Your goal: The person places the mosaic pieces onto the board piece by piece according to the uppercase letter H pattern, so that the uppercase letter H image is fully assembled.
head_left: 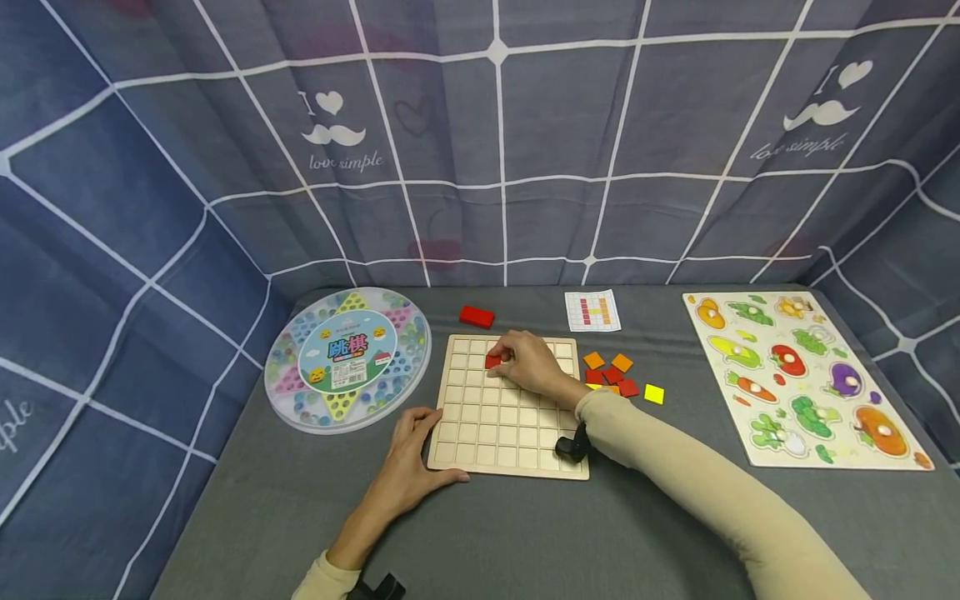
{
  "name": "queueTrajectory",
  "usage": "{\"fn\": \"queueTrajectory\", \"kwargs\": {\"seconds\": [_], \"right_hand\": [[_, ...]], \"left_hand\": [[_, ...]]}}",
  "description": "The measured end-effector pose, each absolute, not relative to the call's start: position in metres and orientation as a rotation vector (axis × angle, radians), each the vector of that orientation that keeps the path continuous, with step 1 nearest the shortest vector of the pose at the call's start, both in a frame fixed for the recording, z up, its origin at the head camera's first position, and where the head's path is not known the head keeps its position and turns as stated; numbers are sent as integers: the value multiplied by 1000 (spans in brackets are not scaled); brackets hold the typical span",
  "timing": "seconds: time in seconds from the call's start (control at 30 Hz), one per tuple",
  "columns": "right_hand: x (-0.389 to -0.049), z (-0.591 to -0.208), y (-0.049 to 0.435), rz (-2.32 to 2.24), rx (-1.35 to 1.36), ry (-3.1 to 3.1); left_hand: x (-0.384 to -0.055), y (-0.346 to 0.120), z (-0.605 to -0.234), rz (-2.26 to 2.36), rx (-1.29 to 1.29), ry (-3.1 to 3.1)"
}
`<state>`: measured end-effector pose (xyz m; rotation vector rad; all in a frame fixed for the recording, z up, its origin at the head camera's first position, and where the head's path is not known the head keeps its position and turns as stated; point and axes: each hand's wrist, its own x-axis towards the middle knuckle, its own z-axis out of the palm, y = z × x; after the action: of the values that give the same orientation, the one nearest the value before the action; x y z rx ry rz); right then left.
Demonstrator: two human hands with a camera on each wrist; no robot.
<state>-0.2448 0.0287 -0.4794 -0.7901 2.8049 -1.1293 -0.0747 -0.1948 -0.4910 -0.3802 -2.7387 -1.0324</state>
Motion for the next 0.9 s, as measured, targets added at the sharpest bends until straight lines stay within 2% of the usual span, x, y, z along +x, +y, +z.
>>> {"fn": "queueTrajectory", "kwargs": {"seconds": [0.5,0.9], "right_hand": [[-245,-479,31,-1135,-821,2791],[-243,-474,55,-1330,-899,2492]], "left_hand": [[-76,-194,-492,-1030,-403,-2729],[-76,-194,-492,-1044,-377,-2754]]}}
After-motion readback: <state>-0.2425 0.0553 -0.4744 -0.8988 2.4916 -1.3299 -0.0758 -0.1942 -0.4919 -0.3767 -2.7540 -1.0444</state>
